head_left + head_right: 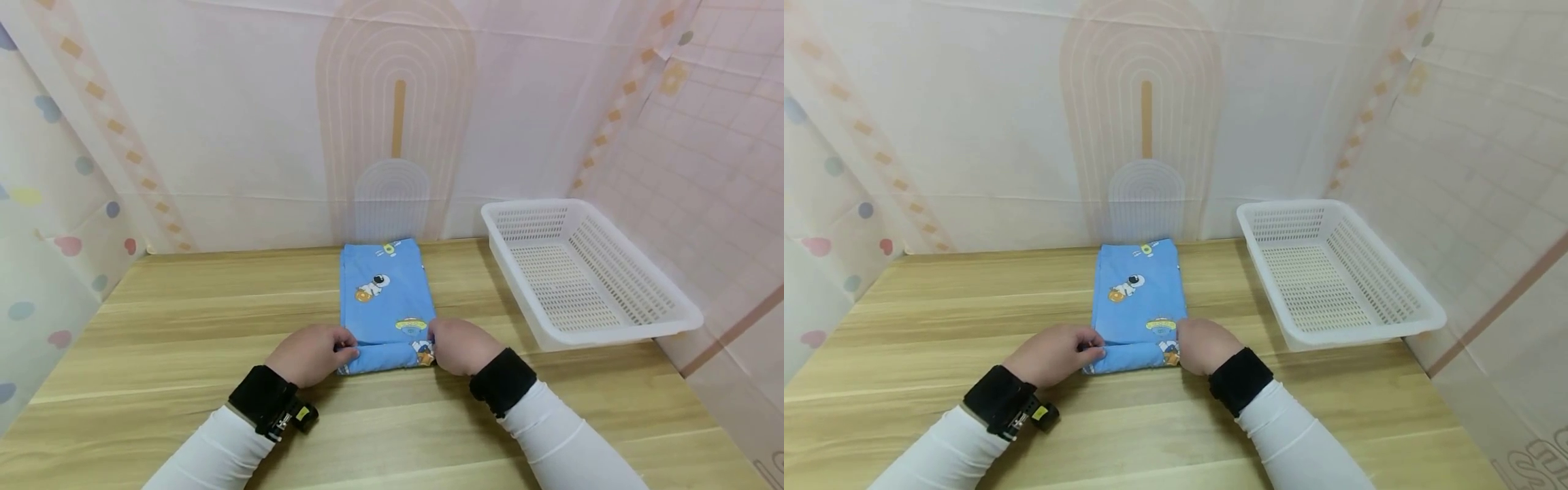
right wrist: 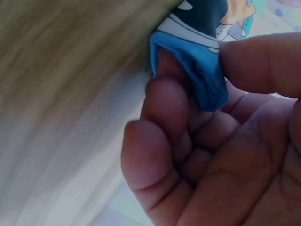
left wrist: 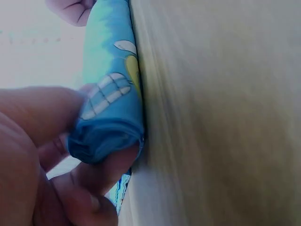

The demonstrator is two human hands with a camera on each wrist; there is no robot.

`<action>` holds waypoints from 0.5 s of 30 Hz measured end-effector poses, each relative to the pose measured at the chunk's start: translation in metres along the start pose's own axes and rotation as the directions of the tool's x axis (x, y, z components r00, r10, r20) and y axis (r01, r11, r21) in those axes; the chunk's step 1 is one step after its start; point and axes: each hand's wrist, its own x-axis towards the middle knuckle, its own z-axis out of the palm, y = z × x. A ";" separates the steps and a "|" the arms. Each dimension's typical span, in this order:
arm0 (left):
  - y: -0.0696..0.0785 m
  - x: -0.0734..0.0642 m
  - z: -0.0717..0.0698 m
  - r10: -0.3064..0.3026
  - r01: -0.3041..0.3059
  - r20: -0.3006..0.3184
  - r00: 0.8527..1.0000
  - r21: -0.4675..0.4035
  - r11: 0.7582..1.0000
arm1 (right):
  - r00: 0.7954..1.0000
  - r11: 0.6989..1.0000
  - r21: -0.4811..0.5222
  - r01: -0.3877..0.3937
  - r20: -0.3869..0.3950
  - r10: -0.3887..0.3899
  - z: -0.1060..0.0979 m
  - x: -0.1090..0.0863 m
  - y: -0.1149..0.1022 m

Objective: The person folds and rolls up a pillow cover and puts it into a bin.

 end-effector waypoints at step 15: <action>0.010 -0.001 0.004 0.084 -0.078 -0.120 0.989 0.054 0.995 | 0.956 0.982 -0.178 0.056 -0.274 -0.105 0.009 -0.002 -0.006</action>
